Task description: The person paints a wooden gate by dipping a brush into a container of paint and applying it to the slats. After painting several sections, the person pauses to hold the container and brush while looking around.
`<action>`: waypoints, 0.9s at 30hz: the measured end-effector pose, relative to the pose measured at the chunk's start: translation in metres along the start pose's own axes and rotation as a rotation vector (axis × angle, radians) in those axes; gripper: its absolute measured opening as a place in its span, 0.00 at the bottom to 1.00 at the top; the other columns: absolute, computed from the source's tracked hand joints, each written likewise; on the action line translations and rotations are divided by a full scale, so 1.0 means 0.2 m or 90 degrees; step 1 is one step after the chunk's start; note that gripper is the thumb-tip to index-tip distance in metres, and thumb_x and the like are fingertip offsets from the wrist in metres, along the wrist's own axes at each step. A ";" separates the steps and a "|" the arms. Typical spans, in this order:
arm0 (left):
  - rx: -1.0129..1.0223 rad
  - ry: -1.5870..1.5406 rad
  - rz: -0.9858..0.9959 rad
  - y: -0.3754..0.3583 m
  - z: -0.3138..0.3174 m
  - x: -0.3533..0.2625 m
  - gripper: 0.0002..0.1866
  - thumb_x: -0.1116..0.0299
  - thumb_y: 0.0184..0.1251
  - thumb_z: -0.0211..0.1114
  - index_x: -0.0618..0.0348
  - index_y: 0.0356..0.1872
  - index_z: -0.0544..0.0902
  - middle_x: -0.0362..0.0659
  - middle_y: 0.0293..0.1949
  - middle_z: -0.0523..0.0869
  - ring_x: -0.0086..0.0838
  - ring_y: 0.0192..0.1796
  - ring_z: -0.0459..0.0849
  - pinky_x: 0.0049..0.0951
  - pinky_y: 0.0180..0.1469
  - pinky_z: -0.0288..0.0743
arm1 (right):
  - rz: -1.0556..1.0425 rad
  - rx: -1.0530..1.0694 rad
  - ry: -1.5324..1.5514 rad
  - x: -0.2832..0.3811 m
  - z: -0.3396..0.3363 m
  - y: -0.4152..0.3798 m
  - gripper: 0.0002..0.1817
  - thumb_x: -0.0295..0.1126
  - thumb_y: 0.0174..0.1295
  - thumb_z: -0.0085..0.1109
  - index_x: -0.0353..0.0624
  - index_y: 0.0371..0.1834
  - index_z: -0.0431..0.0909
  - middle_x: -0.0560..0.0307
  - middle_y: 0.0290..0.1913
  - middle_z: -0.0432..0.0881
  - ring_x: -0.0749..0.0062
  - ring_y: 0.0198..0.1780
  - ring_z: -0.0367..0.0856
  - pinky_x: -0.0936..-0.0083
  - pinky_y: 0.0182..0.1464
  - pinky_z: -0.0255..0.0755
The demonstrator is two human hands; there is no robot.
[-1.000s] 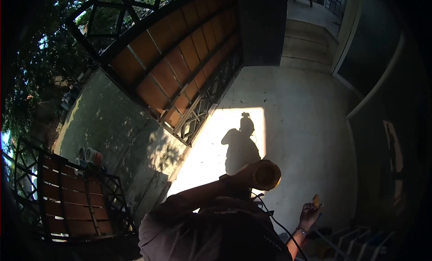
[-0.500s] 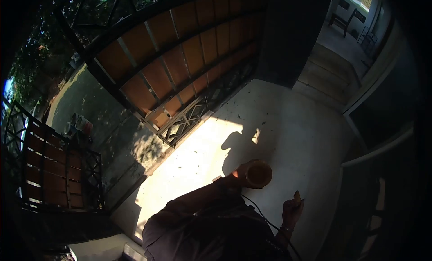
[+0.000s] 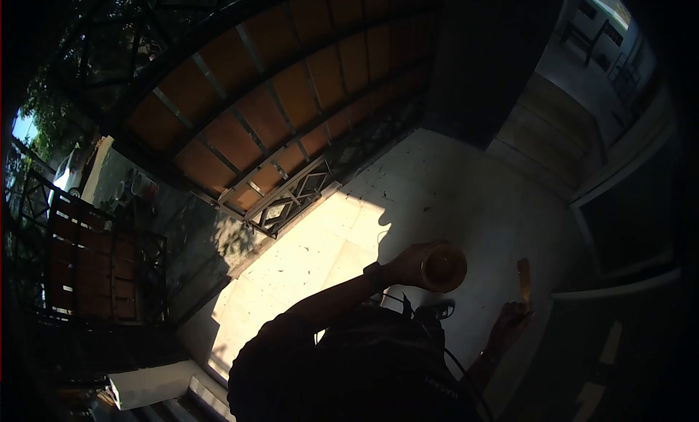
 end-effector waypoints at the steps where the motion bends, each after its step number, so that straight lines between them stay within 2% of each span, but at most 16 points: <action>1: -0.009 0.001 -0.010 0.04 0.01 0.03 0.48 0.53 0.38 0.87 0.55 0.64 0.73 0.46 0.61 0.79 0.37 0.63 0.81 0.37 0.64 0.76 | -0.011 0.031 -0.001 0.00 0.00 0.10 0.14 0.40 0.79 0.48 0.39 0.52 0.72 0.62 0.37 0.75 0.77 0.35 0.72 0.76 0.41 0.72; 5: -0.104 0.016 -0.054 0.21 0.06 0.14 0.51 0.52 0.35 0.88 0.54 0.65 0.72 0.45 0.61 0.80 0.37 0.62 0.81 0.38 0.64 0.76 | -0.009 -0.039 -0.150 0.03 0.07 0.51 0.14 0.37 0.79 0.46 0.36 0.53 0.71 0.61 0.37 0.75 0.76 0.36 0.72 0.75 0.42 0.70; 7: -0.173 0.078 -0.112 0.30 0.06 0.14 0.51 0.53 0.35 0.89 0.53 0.65 0.72 0.44 0.59 0.82 0.36 0.61 0.82 0.37 0.64 0.76 | -0.188 0.093 -0.661 0.08 0.15 0.72 0.15 0.36 0.80 0.44 0.33 0.52 0.73 0.58 0.39 0.76 0.74 0.38 0.73 0.72 0.44 0.70; 8: -0.206 0.083 -0.112 0.36 0.07 0.12 0.50 0.54 0.36 0.88 0.53 0.65 0.72 0.43 0.59 0.82 0.36 0.61 0.82 0.37 0.64 0.76 | -0.239 0.170 -0.865 0.12 0.21 0.84 0.18 0.37 0.79 0.45 0.31 0.48 0.77 0.56 0.41 0.78 0.71 0.41 0.75 0.70 0.47 0.71; 9: -0.225 0.086 -0.119 0.42 0.09 0.11 0.50 0.54 0.36 0.88 0.53 0.65 0.72 0.43 0.59 0.82 0.36 0.61 0.82 0.37 0.64 0.76 | -0.231 0.190 -0.861 0.15 0.25 0.96 0.18 0.37 0.79 0.45 0.31 0.48 0.77 0.56 0.41 0.78 0.71 0.41 0.75 0.70 0.47 0.71; 11: -0.294 0.067 -0.134 0.50 0.10 0.08 0.49 0.55 0.37 0.88 0.54 0.64 0.73 0.44 0.60 0.82 0.36 0.62 0.82 0.37 0.64 0.76 | -0.343 0.315 -0.834 0.16 0.41 1.14 0.17 0.35 0.77 0.47 0.31 0.43 0.80 0.54 0.41 0.79 0.68 0.42 0.77 0.70 0.47 0.72; 13: -0.331 0.082 -0.142 0.57 0.12 0.05 0.48 0.55 0.38 0.88 0.54 0.64 0.72 0.44 0.60 0.82 0.35 0.62 0.82 0.37 0.64 0.76 | -0.315 0.432 -0.731 0.16 0.60 1.31 0.14 0.33 0.73 0.51 0.31 0.43 0.81 0.53 0.40 0.80 0.67 0.42 0.78 0.69 0.47 0.73; 15: -0.376 0.127 -0.143 0.60 0.16 0.01 0.47 0.57 0.39 0.87 0.54 0.64 0.72 0.44 0.60 0.82 0.35 0.62 0.82 0.37 0.64 0.76 | -0.275 0.675 -0.612 0.13 0.83 1.38 0.12 0.32 0.69 0.54 0.32 0.42 0.82 0.53 0.40 0.80 0.65 0.41 0.79 0.67 0.46 0.73; 16: -0.396 0.130 -0.156 0.60 0.19 0.00 0.47 0.57 0.39 0.87 0.54 0.64 0.72 0.44 0.60 0.82 0.35 0.62 0.82 0.37 0.64 0.76 | -0.162 0.685 -0.591 0.10 0.88 1.41 0.13 0.34 0.62 0.63 0.34 0.42 0.83 0.54 0.40 0.81 0.61 0.41 0.80 0.65 0.44 0.74; 17: -0.442 0.109 -0.170 0.58 0.22 0.01 0.47 0.57 0.39 0.87 0.54 0.64 0.73 0.44 0.60 0.82 0.34 0.62 0.82 0.36 0.64 0.76 | -0.148 0.703 -0.581 0.09 0.98 1.44 0.13 0.34 0.62 0.63 0.34 0.42 0.83 0.54 0.40 0.81 0.61 0.41 0.80 0.65 0.44 0.74; 19: -0.508 0.091 -0.192 0.55 0.26 -0.01 0.47 0.58 0.39 0.87 0.55 0.64 0.73 0.44 0.60 0.82 0.34 0.62 0.82 0.36 0.64 0.76 | -0.335 1.070 -0.542 0.06 1.24 1.37 0.16 0.37 0.56 0.68 0.39 0.43 0.83 0.55 0.41 0.81 0.59 0.42 0.81 0.65 0.42 0.74; 20: -0.528 0.073 -0.197 0.53 0.27 -0.03 0.46 0.58 0.40 0.87 0.54 0.63 0.73 0.44 0.60 0.82 0.33 0.62 0.82 0.35 0.64 0.76 | -0.337 1.151 -0.550 0.04 1.32 1.34 0.19 0.41 0.51 0.71 0.45 0.44 0.85 0.56 0.42 0.82 0.57 0.44 0.80 0.62 0.43 0.75; 24: -0.635 0.119 -0.197 0.33 0.28 -0.16 0.44 0.58 0.40 0.87 0.55 0.62 0.74 0.44 0.57 0.83 0.34 0.58 0.84 0.35 0.62 0.78 | -0.313 1.292 -0.444 -0.13 1.42 1.22 0.19 0.41 0.51 0.72 0.50 0.46 0.86 0.56 0.47 0.82 0.55 0.47 0.80 0.59 0.45 0.75; 25: -0.677 0.148 -0.201 0.25 0.29 -0.17 0.44 0.55 0.41 0.86 0.55 0.62 0.74 0.45 0.56 0.84 0.36 0.58 0.84 0.36 0.60 0.78 | -0.359 1.317 -0.432 -0.17 1.41 1.20 0.18 0.42 0.56 0.71 0.49 0.48 0.85 0.53 0.50 0.81 0.54 0.49 0.80 0.58 0.47 0.76; 26: -0.723 0.166 -0.231 0.18 0.30 -0.21 0.44 0.53 0.42 0.85 0.55 0.62 0.75 0.46 0.56 0.83 0.37 0.59 0.83 0.36 0.59 0.78 | -0.202 1.282 -0.418 -0.25 1.34 1.20 0.17 0.47 0.63 0.67 0.49 0.50 0.84 0.48 0.52 0.80 0.52 0.52 0.81 0.54 0.53 0.75; 27: -0.736 0.181 -0.230 0.12 0.32 -0.24 0.45 0.52 0.43 0.85 0.54 0.64 0.73 0.47 0.57 0.83 0.39 0.59 0.83 0.36 0.58 0.78 | -0.323 1.334 -0.394 -0.33 1.28 1.21 0.18 0.50 0.69 0.60 0.49 0.51 0.84 0.45 0.54 0.79 0.51 0.54 0.81 0.50 0.58 0.74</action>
Point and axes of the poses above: each hand's wrist, its own y-axis towards the middle knuckle, its own z-axis out of the palm, x = y × z, the point moved 4 cm from there along y, towards the middle knuckle
